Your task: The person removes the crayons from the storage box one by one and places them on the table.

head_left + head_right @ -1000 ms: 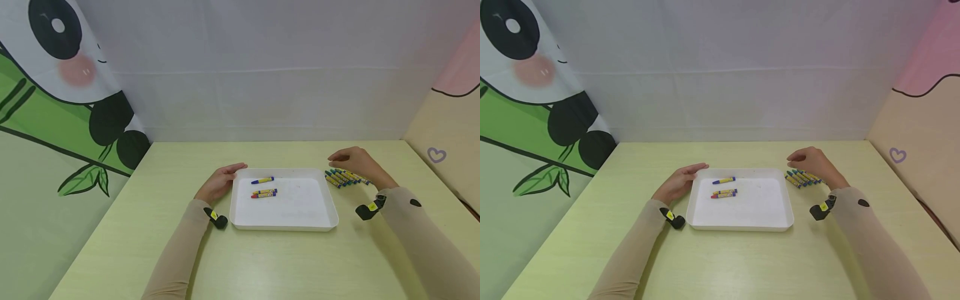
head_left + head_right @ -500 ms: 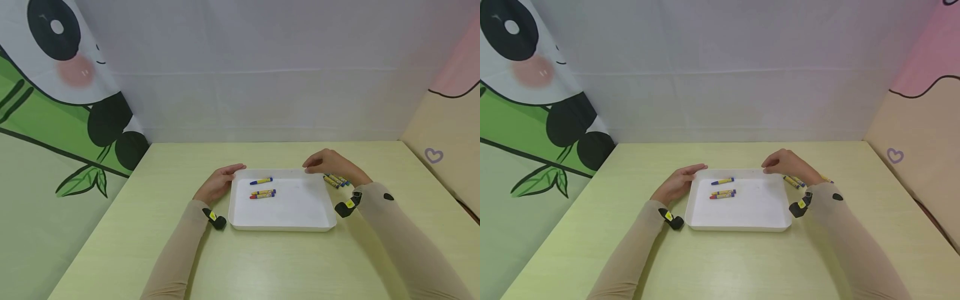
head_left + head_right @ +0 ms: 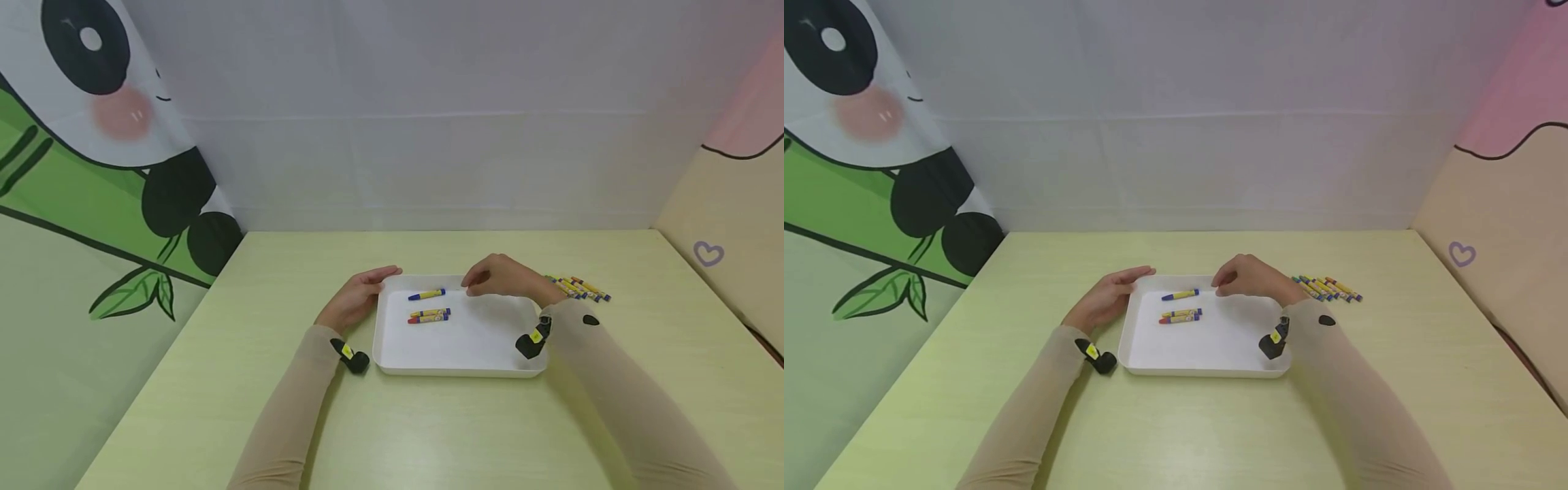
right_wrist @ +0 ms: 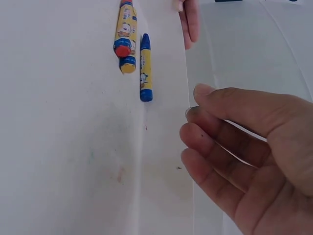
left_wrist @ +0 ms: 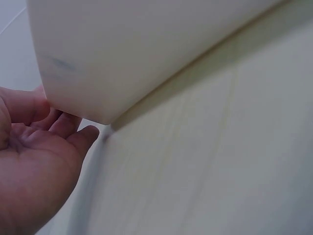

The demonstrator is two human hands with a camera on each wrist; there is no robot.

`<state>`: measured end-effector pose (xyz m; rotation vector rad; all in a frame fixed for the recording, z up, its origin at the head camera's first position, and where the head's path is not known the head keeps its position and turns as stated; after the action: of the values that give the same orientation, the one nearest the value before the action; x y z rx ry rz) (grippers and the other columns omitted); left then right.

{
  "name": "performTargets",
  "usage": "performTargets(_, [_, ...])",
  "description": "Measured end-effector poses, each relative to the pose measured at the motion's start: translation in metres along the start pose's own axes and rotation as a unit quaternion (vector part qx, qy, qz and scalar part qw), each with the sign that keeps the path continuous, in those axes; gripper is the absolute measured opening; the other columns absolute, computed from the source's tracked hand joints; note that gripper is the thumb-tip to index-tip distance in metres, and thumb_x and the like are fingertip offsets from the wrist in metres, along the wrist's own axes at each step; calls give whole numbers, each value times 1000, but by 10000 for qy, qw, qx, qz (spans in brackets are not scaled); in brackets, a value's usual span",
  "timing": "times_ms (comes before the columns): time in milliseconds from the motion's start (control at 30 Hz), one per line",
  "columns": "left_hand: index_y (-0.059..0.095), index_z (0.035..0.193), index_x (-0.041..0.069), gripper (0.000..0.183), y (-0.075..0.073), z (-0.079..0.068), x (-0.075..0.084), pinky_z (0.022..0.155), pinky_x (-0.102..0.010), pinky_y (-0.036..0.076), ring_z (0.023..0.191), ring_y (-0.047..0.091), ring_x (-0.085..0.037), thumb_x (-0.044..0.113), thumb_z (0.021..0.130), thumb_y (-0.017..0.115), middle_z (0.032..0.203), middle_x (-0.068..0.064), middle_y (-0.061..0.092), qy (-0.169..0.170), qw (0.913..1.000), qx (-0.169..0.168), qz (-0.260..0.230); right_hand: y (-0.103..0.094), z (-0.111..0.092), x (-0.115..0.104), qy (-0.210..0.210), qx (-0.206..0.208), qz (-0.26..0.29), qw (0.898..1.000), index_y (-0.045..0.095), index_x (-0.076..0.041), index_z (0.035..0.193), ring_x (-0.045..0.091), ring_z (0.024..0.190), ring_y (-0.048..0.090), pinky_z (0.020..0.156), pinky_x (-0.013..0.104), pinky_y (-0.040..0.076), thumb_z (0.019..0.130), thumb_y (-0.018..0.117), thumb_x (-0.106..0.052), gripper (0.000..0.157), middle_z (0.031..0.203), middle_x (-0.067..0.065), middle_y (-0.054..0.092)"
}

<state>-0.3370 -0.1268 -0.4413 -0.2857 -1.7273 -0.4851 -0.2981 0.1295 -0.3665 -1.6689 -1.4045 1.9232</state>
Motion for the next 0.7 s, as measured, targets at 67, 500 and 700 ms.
performTargets(67, [40, 145, 3, 48, 0, 0, 1, 117, -40, 28, 143, 33, -25, -7, 99, 34, 152, -10, 40, -6, 10000, -7, 1, 5, 3, -3, -66, -70, 1, 10000, 72, -3, 108, 15, 91, 63, 80, 31, 54, 88, 69, -16, 23, 104, 6, 71])
performTargets(500, [40, 145, 3, 48, 1, -1, 1, 117, -41, 28, 143, 32, -25, -7, 99, 34, 152, -10, 39, -4, 9999, 0, 104, 32, 19, -10, -197, -484, -216, 9984, 73, -5, 107, 13, 85, 57, 75, 24, 51, 88, 68, -11, 20, 102, 5, 70])
performTargets(700, [41, 145, 3, 48, 1, 1, 0, 117, -40, 28, 143, 32, -24, -7, 99, 34, 152, -10, 40, -4, 10000, 30, 80, 39, 24, -12, -225, -564, -323, 9976, 74, -6, 104, 11, 82, 55, 72, 22, 49, 87, 68, -9, 18, 97, 3, 69])
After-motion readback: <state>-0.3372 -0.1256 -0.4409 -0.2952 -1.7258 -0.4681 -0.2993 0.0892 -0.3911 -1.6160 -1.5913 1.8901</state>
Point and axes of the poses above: each hand's wrist, its own z-axis towards the middle knuckle, its own y-axis out of the palm, x = y × z, the point moved 6 cm from there along z, towards the middle knuckle
